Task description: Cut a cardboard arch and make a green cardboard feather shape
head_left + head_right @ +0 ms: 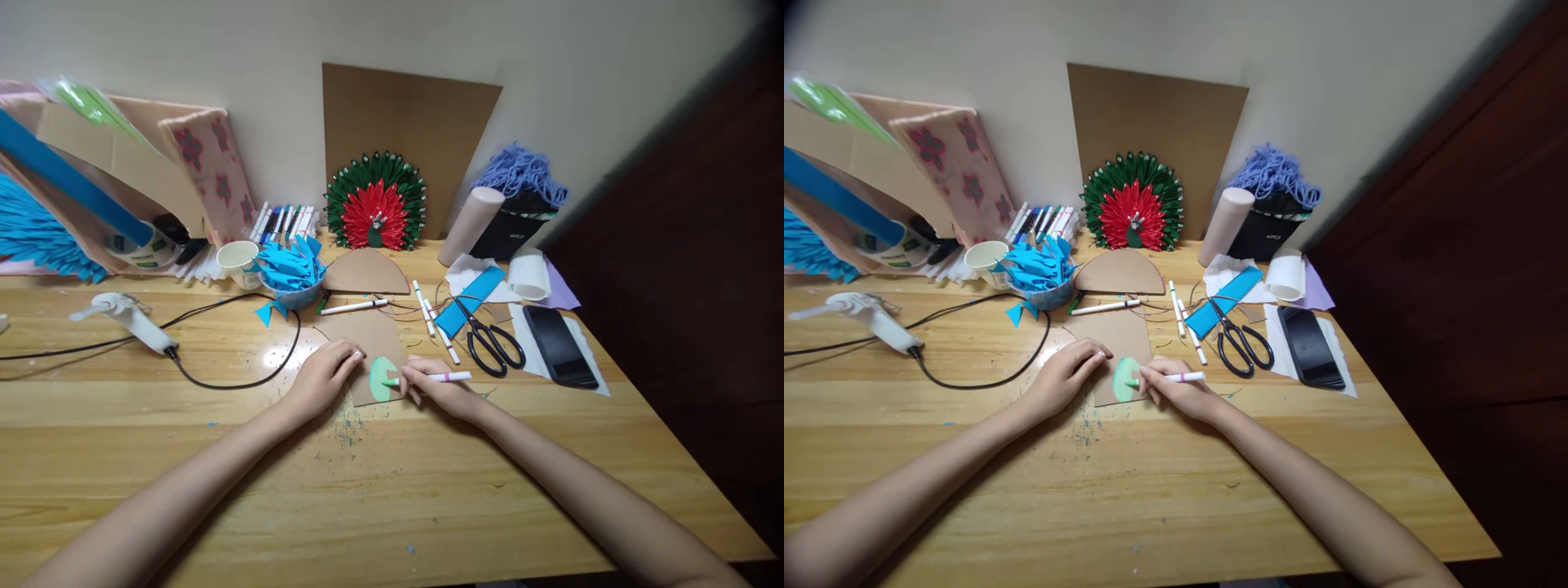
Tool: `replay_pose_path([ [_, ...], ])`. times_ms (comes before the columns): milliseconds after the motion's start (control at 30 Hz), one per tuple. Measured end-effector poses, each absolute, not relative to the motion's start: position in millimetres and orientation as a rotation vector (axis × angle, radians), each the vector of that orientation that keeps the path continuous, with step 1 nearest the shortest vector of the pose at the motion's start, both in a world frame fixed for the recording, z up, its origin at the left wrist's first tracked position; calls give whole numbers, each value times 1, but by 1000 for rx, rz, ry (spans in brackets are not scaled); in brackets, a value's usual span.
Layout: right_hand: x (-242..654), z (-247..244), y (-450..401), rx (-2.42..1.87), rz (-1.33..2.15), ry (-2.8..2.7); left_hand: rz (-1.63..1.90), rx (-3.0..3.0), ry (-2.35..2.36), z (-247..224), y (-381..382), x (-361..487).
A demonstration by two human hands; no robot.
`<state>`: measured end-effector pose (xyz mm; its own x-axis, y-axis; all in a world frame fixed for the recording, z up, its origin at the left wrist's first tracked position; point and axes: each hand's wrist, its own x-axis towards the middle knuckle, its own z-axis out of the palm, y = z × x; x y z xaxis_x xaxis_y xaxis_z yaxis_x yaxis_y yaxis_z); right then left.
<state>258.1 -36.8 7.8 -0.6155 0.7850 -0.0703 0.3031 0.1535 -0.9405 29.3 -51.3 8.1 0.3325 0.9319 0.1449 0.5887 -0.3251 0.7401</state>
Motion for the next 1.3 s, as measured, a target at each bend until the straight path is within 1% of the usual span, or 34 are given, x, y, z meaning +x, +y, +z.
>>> replay_pose_path([
  [100,256,7,-38,-1056,1390,-1952,786,2038,1335,9,-52,29],
  [233,255,2,-38,-978,1570,-1874,793,2059,1346,9,-54,29],
  [333,254,-1,-38,-1004,1506,-1750,806,2071,1344,9,-55,29],
  [700,252,-2,-38,-981,1534,-1775,837,2061,1353,3,-53,28],
  [933,251,2,-39,-1043,1527,-1765,834,2030,1359,6,-53,28],
  [1100,251,2,-38,-1097,1428,-1744,814,2016,1366,7,-53,28],
  [1233,251,3,-37,-1126,1414,-1775,824,1970,1364,7,-52,28],
  [1300,250,4,-38,-1120,1334,-1846,827,1952,1353,7,-52,28],
])
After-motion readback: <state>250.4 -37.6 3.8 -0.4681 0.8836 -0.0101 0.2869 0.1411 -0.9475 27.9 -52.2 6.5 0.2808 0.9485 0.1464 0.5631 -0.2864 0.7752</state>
